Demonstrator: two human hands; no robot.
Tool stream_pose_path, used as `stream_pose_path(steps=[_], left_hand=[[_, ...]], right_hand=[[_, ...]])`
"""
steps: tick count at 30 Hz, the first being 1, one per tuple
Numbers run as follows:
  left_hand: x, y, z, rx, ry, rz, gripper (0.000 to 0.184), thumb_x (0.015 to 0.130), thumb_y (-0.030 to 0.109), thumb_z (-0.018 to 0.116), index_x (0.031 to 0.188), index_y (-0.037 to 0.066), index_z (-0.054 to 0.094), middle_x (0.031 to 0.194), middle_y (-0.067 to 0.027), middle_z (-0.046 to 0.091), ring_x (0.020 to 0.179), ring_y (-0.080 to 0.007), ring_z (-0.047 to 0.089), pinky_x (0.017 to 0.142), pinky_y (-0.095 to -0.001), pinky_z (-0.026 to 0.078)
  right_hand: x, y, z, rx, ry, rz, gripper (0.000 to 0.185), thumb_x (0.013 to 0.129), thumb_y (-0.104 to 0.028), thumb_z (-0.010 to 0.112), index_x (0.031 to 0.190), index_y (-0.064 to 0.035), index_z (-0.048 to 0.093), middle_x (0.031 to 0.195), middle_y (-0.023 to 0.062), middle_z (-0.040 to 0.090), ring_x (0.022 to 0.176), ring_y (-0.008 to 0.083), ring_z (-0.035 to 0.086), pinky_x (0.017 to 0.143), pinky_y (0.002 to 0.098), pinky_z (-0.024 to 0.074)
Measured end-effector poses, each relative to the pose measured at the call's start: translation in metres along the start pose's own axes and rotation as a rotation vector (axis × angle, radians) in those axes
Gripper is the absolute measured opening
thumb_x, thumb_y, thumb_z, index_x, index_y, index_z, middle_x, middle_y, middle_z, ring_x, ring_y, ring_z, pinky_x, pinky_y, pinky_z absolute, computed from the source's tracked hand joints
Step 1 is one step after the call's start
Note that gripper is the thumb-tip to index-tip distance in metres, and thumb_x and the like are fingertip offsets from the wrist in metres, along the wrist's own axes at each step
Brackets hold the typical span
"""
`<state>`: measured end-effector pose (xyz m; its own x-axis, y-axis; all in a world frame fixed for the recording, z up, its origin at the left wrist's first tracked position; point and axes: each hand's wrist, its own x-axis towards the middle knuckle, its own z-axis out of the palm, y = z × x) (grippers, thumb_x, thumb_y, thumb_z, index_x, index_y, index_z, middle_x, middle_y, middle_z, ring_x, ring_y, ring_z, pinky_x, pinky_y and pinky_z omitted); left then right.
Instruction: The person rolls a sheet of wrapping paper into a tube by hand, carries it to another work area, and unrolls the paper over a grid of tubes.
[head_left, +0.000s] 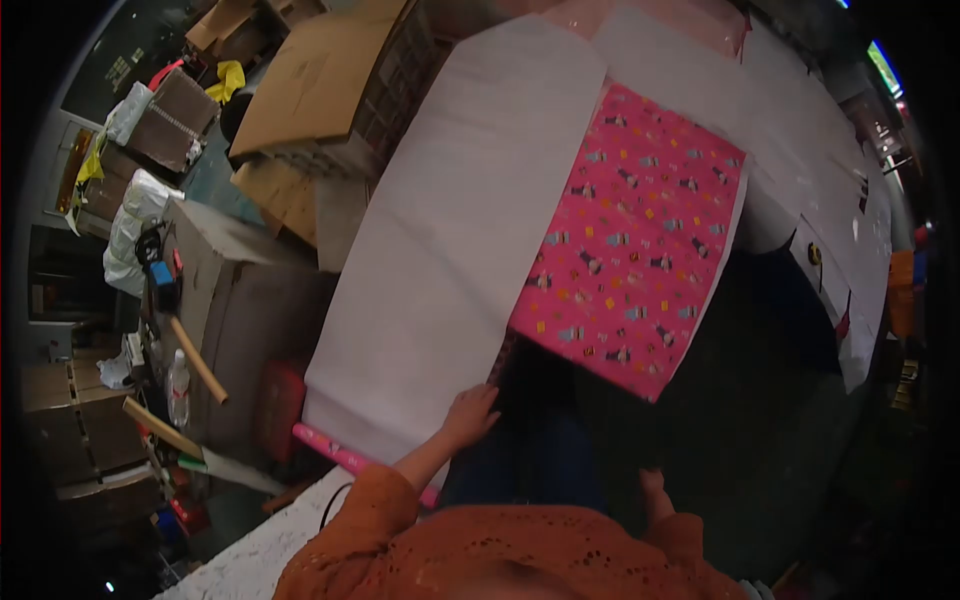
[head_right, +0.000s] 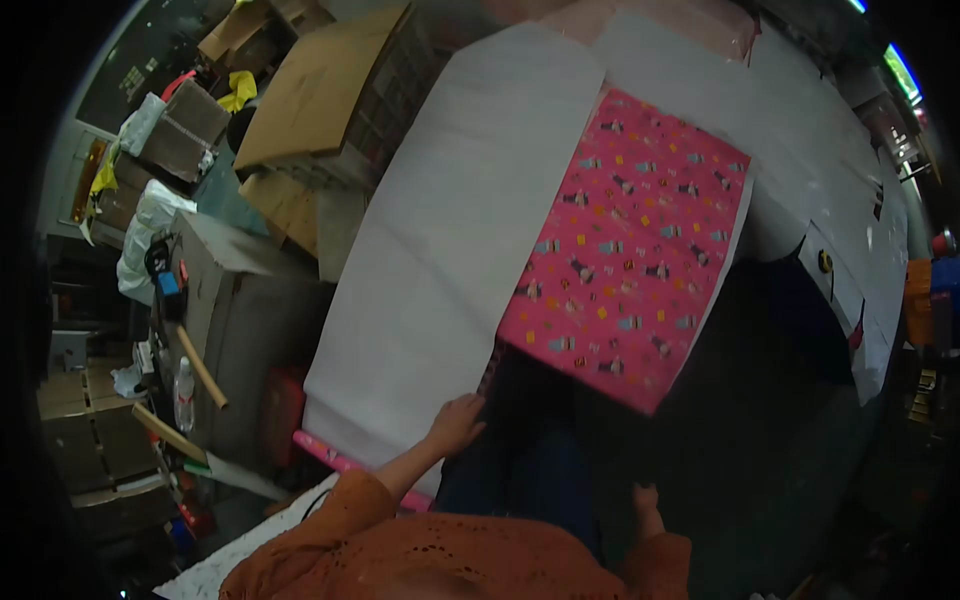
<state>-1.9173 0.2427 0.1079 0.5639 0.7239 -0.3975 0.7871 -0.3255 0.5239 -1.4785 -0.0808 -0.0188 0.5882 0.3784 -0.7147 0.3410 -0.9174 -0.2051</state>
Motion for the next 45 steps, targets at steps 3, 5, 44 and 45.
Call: stream_pose_path(steps=[3, 5, 44, 45], left_hand=[[-0.074, 0.001, 0.025, 0.019, -0.214, -0.193, 0.044, 0.089, 0.027, 0.065, 0.125, 0.004, 0.056, 0.127, -0.0171, 0.057, 0.119, -0.0370, 0.054, 0.095, -0.0477, 0.048], [-0.125, -0.004, 0.048, 0.028, -0.238, -0.250, 0.045, 0.088, 0.027, 0.066, 0.125, 0.003, 0.055, 0.128, -0.0178, 0.056, 0.120, -0.0374, 0.053, 0.093, -0.0487, 0.049], [-0.103, -0.007, 0.135, 0.177, 0.085, -0.546, 0.076, 0.084, 0.006, 0.061, 0.153, 0.010, 0.028, 0.163, -0.0188, 0.017, 0.151, -0.0391, 0.019, 0.108, -0.0609, 0.036], [-0.102, -0.006, 0.133, 0.173, 0.082, -0.536, 0.076, 0.084, 0.006, 0.061, 0.153, 0.010, 0.028, 0.163, -0.0188, 0.017, 0.151, -0.0391, 0.019, 0.108, -0.0609, 0.036]], right_hand=[[-0.073, -0.001, -0.020, 0.270, -0.494, 0.283, 0.043, 0.089, -0.023, 0.065, 0.124, 0.0014, 0.061, 0.091, 0.0189, 0.069, 0.079, 0.0310, 0.069, 0.064, 0.0436, 0.0550], [-0.087, -0.010, -0.029, 0.258, -0.477, 0.239, 0.039, 0.090, -0.022, 0.063, 0.123, 0.0001, 0.061, 0.089, 0.0152, 0.068, 0.072, 0.0259, 0.067, 0.057, 0.0394, 0.0523], [-0.060, -0.156, -0.055, -0.189, -0.348, -0.594, 0.037, 0.088, -0.022, 0.066, 0.119, -0.0019, 0.066, 0.107, 0.0205, 0.071, 0.102, 0.0325, 0.069, 0.089, 0.0390, 0.0540], [-0.058, -0.153, -0.053, -0.204, -0.343, -0.582, 0.037, 0.087, -0.022, 0.066, 0.118, -0.0018, 0.067, 0.106, 0.0205, 0.071, 0.101, 0.0327, 0.069, 0.089, 0.0388, 0.0542]])
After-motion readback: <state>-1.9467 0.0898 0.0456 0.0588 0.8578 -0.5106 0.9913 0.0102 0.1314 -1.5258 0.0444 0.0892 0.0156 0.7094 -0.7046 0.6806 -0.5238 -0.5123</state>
